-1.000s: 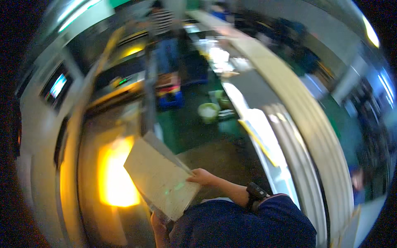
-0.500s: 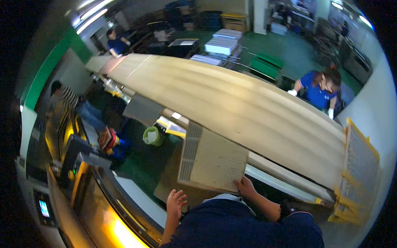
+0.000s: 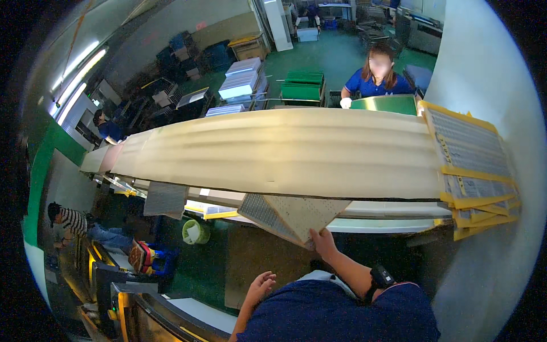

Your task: Operating an LED exposure machine to process circuit board frames.

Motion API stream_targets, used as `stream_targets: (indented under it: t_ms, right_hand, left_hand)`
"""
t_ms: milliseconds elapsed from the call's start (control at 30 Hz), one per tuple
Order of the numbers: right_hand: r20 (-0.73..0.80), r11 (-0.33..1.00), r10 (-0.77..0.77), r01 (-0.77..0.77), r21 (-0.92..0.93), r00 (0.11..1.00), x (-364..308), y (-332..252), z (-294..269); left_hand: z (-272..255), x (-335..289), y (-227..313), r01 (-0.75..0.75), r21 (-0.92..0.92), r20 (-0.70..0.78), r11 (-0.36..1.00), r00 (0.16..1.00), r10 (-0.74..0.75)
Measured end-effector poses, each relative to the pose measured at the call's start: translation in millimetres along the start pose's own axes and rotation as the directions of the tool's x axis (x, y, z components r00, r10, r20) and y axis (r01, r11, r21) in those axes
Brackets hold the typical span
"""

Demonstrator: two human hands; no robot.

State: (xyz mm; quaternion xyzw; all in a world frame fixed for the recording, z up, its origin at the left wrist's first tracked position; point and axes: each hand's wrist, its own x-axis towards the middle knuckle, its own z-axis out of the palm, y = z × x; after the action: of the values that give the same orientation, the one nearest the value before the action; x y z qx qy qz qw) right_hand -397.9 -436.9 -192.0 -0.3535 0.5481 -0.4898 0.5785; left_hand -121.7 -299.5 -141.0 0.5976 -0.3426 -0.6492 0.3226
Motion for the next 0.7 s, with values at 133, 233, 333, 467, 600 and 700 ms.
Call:
stream_targets:
  t_ms: [133,233,333,467,600,700]
  right_hand:
    - [0.094,0.974,0.224,-0.226,0.002,0.970,-16.0,-28.0,-10.3]
    - [0.101,0.781,-0.126,0.161,-0.604,0.987,-22.2,-21.7,-38.3]
    - [-0.026,0.812,-0.165,0.121,-0.572,0.986,-23.9,-34.9,-46.4]
    - [0.050,0.929,-0.098,0.109,-0.353,0.994,-32.4,-88.2,4.5]
    - [0.287,0.996,-0.026,0.048,-0.069,0.958,-46.9,-152.7,89.2]
    - [0.424,0.962,0.024,-0.135,0.235,0.905,-25.9,-170.0,145.6]
  left_hand:
    - [-17.5,-39.4,-19.7,0.090,-0.015,-0.068,0.996,0.994,-0.091]
    - [-42.4,-65.6,-64.5,0.043,-0.064,-0.168,0.997,0.984,-0.053]
    - [-66.3,-91.5,-118.3,-0.004,-0.040,-0.298,0.999,0.955,-0.008]
    - [-88.6,-102.5,-190.2,-0.071,-0.131,-0.541,0.989,0.841,-0.011]
    - [-92.6,-109.2,-180.3,-0.037,-0.134,-0.642,0.990,0.765,-0.058]
    - [-92.5,-107.0,-161.6,-0.131,-0.128,-0.664,0.983,0.748,0.014]
